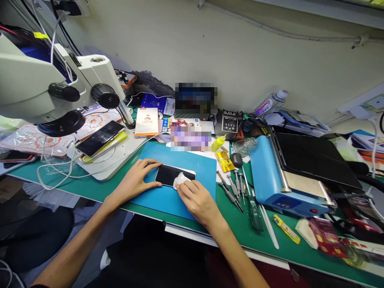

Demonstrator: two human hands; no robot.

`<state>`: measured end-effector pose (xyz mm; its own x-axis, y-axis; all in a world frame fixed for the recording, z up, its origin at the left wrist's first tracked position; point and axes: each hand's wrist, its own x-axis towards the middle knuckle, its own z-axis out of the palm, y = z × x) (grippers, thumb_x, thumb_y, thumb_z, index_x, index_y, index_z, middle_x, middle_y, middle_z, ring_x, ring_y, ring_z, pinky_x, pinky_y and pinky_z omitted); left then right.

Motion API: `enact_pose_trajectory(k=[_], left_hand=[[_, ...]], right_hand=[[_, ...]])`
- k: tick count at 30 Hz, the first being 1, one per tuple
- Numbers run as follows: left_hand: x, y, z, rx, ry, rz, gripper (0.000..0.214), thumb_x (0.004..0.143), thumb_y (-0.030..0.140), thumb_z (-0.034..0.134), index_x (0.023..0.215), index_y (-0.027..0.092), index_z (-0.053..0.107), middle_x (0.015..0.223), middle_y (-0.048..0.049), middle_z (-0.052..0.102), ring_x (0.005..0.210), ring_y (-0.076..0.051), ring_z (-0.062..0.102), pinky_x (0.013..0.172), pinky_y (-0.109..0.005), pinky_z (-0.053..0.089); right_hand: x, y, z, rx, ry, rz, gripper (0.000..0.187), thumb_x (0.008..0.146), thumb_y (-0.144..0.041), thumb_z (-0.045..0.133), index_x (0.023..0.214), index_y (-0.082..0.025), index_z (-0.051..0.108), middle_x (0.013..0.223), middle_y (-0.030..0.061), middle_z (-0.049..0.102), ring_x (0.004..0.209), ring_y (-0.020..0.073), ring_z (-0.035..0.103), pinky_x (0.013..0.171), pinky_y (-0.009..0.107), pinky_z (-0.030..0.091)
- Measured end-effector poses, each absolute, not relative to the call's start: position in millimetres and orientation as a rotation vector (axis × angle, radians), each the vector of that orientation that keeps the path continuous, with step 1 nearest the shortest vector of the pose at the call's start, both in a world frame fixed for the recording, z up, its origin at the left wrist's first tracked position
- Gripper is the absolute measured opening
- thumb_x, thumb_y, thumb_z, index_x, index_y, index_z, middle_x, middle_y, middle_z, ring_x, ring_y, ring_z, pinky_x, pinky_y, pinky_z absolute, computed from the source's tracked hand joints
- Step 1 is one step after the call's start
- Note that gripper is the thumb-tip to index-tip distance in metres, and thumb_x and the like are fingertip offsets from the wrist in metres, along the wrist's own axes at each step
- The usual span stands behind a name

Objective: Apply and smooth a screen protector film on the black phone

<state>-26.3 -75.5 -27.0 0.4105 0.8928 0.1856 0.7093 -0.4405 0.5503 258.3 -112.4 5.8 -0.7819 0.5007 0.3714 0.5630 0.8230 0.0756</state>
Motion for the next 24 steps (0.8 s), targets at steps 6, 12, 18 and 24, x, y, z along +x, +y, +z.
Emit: enact_pose_trajectory(k=[6, 12, 18, 24], left_hand=[[-25, -76, -27, 2.287, 1.370, 0.649, 0.065, 0.091, 0.055, 0.074, 0.148, 0.030, 0.054, 0.139, -0.0068, 0.061, 0.122, -0.030, 0.057, 0.106, -0.047, 0.049], [-26, -75, -27, 2.286, 1.363, 0.647, 0.065, 0.092, 0.055, 0.073, 0.149, 0.031, 0.053, 0.140, -0.0068, 0.061, 0.122, -0.030, 0.057, 0.105, -0.047, 0.049], [-26, -75, -28, 2.286, 1.364, 0.652, 0.064, 0.092, 0.055, 0.074, 0.148, 0.032, 0.054, 0.139, -0.0063, 0.061, 0.123, -0.030, 0.057, 0.105, -0.046, 0.049], [-26, -76, -28, 2.289, 1.360, 0.657, 0.063, 0.092, 0.053, 0.074, 0.148, 0.032, 0.054, 0.139, -0.0059, 0.061, 0.123, -0.030, 0.056, 0.105, -0.046, 0.049]], right_hand=[[219, -106, -5, -0.918, -2.589, -0.151, 0.030, 0.107, -0.012, 0.046, 0.120, -0.016, 0.073, 0.107, 0.0094, 0.075, 0.108, 0.0217, 0.065, 0.093, 0.037, 0.055], [248, -115, -2, -1.269, -2.326, -0.109, 0.027, 0.103, -0.011, 0.053, 0.119, -0.018, 0.073, 0.109, 0.0107, 0.075, 0.104, 0.0255, 0.064, 0.089, 0.041, 0.053], [238, -109, -2, -1.359, -2.285, -0.080, 0.027, 0.103, -0.012, 0.053, 0.119, -0.019, 0.074, 0.111, 0.0096, 0.075, 0.105, 0.0257, 0.064, 0.092, 0.041, 0.052], [234, -109, -4, -1.387, -2.278, -0.100, 0.032, 0.102, -0.011, 0.051, 0.123, -0.020, 0.073, 0.110, 0.0111, 0.074, 0.104, 0.0276, 0.065, 0.091, 0.044, 0.052]])
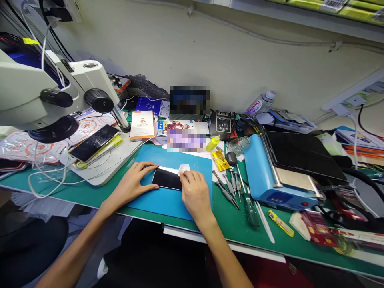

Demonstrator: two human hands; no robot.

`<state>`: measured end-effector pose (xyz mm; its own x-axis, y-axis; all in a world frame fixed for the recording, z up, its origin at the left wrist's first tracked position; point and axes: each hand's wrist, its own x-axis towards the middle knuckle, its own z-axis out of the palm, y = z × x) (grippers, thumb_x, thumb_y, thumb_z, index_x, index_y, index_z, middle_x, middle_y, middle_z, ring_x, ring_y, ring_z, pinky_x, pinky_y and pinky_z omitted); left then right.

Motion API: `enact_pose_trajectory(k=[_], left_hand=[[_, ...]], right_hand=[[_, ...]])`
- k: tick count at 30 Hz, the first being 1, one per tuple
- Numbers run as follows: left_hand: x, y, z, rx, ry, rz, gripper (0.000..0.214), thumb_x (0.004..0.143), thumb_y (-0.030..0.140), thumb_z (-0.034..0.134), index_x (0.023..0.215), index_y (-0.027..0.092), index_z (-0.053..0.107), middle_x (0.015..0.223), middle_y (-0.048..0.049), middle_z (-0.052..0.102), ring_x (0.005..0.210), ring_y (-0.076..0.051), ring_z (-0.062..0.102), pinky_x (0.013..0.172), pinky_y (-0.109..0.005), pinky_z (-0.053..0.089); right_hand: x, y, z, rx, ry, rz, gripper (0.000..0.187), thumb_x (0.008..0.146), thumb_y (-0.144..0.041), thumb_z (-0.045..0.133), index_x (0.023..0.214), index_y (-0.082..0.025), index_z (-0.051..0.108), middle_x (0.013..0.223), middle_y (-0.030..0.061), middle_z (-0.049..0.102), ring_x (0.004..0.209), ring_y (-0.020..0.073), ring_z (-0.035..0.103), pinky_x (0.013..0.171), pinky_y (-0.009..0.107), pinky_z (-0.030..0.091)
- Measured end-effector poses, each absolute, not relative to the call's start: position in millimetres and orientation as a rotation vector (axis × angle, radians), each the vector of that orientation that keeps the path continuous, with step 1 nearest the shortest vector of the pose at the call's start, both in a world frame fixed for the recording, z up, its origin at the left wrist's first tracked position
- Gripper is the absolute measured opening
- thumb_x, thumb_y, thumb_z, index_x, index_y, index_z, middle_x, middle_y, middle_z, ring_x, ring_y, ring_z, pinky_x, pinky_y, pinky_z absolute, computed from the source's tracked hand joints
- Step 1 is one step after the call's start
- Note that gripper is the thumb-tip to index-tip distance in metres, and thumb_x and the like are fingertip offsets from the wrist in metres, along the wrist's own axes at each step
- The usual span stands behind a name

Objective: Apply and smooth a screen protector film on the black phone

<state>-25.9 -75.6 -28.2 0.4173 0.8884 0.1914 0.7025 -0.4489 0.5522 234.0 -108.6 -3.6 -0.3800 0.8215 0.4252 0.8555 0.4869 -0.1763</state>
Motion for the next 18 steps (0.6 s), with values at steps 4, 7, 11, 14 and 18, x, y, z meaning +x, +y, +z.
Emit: enact_pose_trajectory(k=[4, 7, 11, 14, 18], left_hand=[[-26, -76, -27, 2.292, 1.359, 0.653, 0.063, 0.092, 0.054, 0.074, 0.147, 0.031, 0.055, 0.140, -0.0056, 0.060, 0.124, -0.030, 0.056, 0.106, -0.046, 0.049], [-26, -76, -26, 2.295, 1.360, 0.645, 0.061, 0.093, 0.053, 0.073, 0.147, 0.031, 0.055, 0.140, -0.0053, 0.060, 0.124, -0.030, 0.057, 0.106, -0.046, 0.049], [-26, -76, -26, 2.292, 1.368, 0.646, 0.060, 0.093, 0.053, 0.073, 0.147, 0.032, 0.055, 0.140, -0.0057, 0.061, 0.123, -0.030, 0.057, 0.105, -0.047, 0.050], [-26, -76, -26, 2.289, 1.366, 0.650, 0.061, 0.093, 0.052, 0.073, 0.148, 0.033, 0.055, 0.140, -0.0059, 0.061, 0.123, -0.031, 0.057, 0.105, -0.047, 0.049], [-25, -77, -24, 2.284, 1.362, 0.650, 0.061, 0.094, 0.053, 0.072, 0.148, 0.033, 0.054, 0.140, -0.0060, 0.061, 0.123, -0.030, 0.057, 0.105, -0.047, 0.049]], right_hand=[[231, -109, -6, -1.357, -2.300, -0.080, 0.029, 0.102, -0.011, 0.053, 0.121, -0.021, 0.073, 0.113, 0.0088, 0.075, 0.107, 0.0246, 0.065, 0.095, 0.040, 0.052], [242, -105, -7, -1.425, -2.229, -0.101, 0.028, 0.104, -0.014, 0.052, 0.120, -0.021, 0.073, 0.110, 0.0099, 0.075, 0.104, 0.0269, 0.066, 0.091, 0.042, 0.052], [257, -119, -9, -1.484, -2.156, -0.105, 0.030, 0.104, -0.014, 0.050, 0.124, -0.020, 0.072, 0.110, 0.0110, 0.074, 0.101, 0.0260, 0.068, 0.087, 0.040, 0.055], [256, -145, -11, -1.488, -2.132, -0.091, 0.032, 0.103, -0.012, 0.050, 0.127, -0.019, 0.071, 0.109, 0.0106, 0.073, 0.099, 0.0245, 0.070, 0.088, 0.038, 0.056], [253, -157, -12, -1.506, -2.102, -0.070, 0.033, 0.104, -0.014, 0.050, 0.128, -0.022, 0.071, 0.103, 0.0101, 0.074, 0.093, 0.0244, 0.070, 0.085, 0.038, 0.057]])
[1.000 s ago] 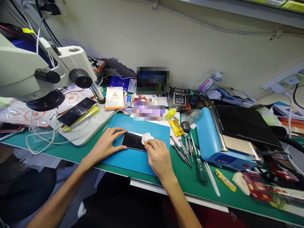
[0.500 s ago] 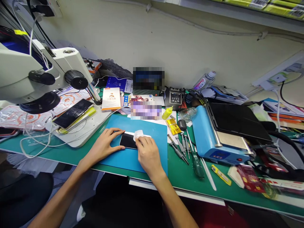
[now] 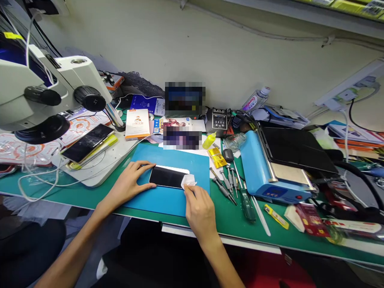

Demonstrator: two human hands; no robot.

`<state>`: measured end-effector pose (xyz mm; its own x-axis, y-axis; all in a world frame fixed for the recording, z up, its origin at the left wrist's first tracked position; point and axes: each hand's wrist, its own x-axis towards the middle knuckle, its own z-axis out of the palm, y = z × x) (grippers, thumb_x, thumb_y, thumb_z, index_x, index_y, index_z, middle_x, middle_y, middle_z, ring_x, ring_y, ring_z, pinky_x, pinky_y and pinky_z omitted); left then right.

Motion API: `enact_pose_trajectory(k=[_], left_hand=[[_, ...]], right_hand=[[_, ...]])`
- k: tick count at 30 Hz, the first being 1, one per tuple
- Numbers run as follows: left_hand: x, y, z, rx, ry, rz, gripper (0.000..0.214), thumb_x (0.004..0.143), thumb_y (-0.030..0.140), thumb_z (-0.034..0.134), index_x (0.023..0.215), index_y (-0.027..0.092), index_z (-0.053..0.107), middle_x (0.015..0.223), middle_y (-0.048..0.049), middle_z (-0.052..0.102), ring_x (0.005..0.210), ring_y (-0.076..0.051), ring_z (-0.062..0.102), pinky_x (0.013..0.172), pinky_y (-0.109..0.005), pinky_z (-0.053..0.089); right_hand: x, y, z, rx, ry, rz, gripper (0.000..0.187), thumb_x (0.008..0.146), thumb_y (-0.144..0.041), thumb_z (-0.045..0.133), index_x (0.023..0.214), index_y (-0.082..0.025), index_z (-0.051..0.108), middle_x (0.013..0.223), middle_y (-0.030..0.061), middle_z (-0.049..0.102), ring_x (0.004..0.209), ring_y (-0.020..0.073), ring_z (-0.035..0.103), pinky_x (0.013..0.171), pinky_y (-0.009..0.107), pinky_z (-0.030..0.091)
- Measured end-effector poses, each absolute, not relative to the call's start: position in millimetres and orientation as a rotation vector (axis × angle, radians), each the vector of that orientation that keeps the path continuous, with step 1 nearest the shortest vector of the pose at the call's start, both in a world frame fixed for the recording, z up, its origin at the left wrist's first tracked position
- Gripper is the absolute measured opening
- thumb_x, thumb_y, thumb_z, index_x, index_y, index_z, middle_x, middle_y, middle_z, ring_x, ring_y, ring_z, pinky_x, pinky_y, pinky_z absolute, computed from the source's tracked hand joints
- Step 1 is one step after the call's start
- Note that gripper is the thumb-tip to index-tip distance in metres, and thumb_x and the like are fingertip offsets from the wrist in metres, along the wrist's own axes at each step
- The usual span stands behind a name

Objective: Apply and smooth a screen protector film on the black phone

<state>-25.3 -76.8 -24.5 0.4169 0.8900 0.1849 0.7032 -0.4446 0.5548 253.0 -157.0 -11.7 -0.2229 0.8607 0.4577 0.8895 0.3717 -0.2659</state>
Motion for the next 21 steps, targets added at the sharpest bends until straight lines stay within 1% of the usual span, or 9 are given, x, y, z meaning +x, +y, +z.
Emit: enact_pose_trajectory(k=[6, 11, 15, 17, 21], left_hand=[[-24, -78, -22, 2.286, 1.372, 0.637, 0.059, 0.095, 0.053, 0.071, 0.148, 0.034, 0.054, 0.140, -0.0054, 0.060, 0.124, -0.031, 0.056, 0.106, -0.047, 0.049], [-25, -78, -23, 2.288, 1.374, 0.621, 0.059, 0.095, 0.054, 0.070, 0.148, 0.033, 0.053, 0.141, -0.0050, 0.060, 0.125, -0.030, 0.056, 0.105, -0.045, 0.049], [-25, -78, -22, 2.283, 1.378, 0.613, 0.059, 0.095, 0.054, 0.070, 0.147, 0.033, 0.053, 0.142, -0.0051, 0.059, 0.125, -0.030, 0.056, 0.106, -0.045, 0.048], [-24, -78, -21, 2.285, 1.382, 0.608, 0.059, 0.095, 0.054, 0.070, 0.147, 0.033, 0.053, 0.142, -0.0052, 0.059, 0.125, -0.030, 0.056, 0.106, -0.045, 0.048], [-23, -78, -20, 2.301, 1.382, 0.596, 0.060, 0.096, 0.055, 0.069, 0.149, 0.033, 0.052, 0.142, -0.0054, 0.059, 0.125, -0.029, 0.055, 0.107, -0.046, 0.047]], right_hand=[[255, -124, -16, -1.558, -2.069, -0.057, 0.032, 0.106, -0.015, 0.048, 0.127, -0.020, 0.071, 0.112, 0.0122, 0.073, 0.101, 0.0273, 0.069, 0.087, 0.042, 0.056], [255, -156, -13, -1.529, -2.079, -0.039, 0.032, 0.104, -0.013, 0.052, 0.127, -0.020, 0.071, 0.111, 0.0112, 0.074, 0.101, 0.0258, 0.069, 0.089, 0.041, 0.057], [255, -170, -11, -1.522, -2.083, -0.027, 0.031, 0.103, -0.012, 0.053, 0.126, -0.020, 0.072, 0.114, 0.0114, 0.074, 0.107, 0.0261, 0.069, 0.092, 0.041, 0.057], [256, -159, -14, -1.547, -2.065, -0.026, 0.032, 0.104, -0.013, 0.052, 0.127, -0.020, 0.072, 0.116, 0.0118, 0.074, 0.109, 0.0269, 0.069, 0.093, 0.042, 0.057], [258, -123, -19, -1.584, -2.034, -0.025, 0.031, 0.106, -0.016, 0.050, 0.127, -0.019, 0.072, 0.115, 0.0117, 0.074, 0.105, 0.0275, 0.069, 0.090, 0.043, 0.057]])
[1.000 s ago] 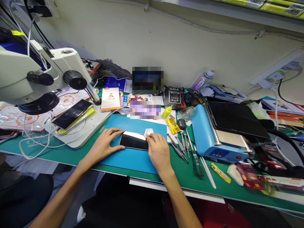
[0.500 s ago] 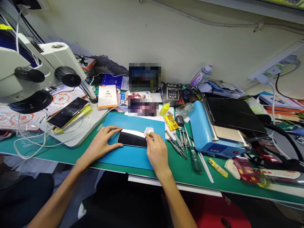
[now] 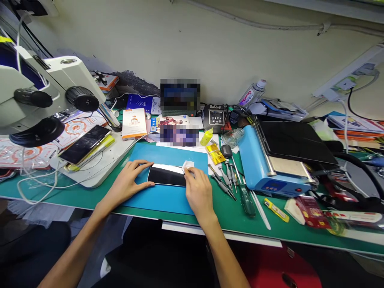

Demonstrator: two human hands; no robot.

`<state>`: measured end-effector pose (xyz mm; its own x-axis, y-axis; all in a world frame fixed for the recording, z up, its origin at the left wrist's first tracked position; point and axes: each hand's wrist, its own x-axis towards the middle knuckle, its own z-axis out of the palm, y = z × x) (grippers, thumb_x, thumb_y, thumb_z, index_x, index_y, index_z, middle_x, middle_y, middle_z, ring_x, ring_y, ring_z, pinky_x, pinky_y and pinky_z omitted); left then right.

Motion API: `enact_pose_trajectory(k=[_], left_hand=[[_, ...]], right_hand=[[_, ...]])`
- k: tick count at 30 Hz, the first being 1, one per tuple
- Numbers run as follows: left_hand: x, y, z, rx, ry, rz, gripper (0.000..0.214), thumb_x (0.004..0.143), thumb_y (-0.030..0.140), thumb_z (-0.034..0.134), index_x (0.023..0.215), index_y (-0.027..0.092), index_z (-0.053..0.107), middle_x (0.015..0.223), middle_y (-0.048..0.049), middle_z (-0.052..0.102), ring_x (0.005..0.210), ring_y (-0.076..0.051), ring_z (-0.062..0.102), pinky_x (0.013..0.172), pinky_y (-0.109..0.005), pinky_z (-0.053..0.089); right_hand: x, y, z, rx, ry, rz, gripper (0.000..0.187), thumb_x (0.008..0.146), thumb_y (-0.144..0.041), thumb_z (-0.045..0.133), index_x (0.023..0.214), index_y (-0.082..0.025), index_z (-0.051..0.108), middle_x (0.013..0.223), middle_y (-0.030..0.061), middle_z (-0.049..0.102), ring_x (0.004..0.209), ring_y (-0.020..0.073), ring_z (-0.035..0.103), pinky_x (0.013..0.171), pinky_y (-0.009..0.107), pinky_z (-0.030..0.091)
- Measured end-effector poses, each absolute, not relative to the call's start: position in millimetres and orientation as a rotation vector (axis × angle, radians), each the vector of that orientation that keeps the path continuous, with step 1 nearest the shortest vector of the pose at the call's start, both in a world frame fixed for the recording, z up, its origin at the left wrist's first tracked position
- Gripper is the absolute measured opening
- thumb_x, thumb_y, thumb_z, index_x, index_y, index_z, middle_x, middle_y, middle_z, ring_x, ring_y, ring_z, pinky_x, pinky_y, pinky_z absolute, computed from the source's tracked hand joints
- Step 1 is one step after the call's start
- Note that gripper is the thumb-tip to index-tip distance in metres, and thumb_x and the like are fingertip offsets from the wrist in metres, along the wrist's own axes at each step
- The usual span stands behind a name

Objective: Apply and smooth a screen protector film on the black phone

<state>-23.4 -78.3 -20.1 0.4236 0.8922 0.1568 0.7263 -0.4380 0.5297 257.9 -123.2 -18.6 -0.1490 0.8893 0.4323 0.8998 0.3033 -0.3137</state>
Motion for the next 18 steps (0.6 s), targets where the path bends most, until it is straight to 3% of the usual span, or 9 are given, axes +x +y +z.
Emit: enact_pose_trajectory(k=[10, 18], left_hand=[[-23, -78, -23, 2.315, 1.388, 0.617, 0.060, 0.095, 0.051, 0.072, 0.148, 0.030, 0.054, 0.141, -0.0052, 0.060, 0.123, -0.028, 0.056, 0.104, -0.043, 0.049], [-24, -78, -24, 2.404, 1.377, 0.612, 0.060, 0.096, 0.050, 0.070, 0.149, 0.026, 0.053, 0.144, -0.0082, 0.060, 0.123, -0.029, 0.057, 0.104, -0.045, 0.051]], right_hand=[[263, -167, -17, -1.502, -2.065, -0.018, 0.030, 0.105, -0.017, 0.053, 0.128, -0.021, 0.071, 0.116, 0.0099, 0.075, 0.109, 0.0250, 0.069, 0.094, 0.039, 0.057], [268, -128, -20, -1.663, -2.019, -0.009, 0.036, 0.109, -0.036, 0.049, 0.137, -0.022, 0.067, 0.125, 0.0118, 0.072, 0.113, 0.0312, 0.067, 0.093, 0.047, 0.055]])
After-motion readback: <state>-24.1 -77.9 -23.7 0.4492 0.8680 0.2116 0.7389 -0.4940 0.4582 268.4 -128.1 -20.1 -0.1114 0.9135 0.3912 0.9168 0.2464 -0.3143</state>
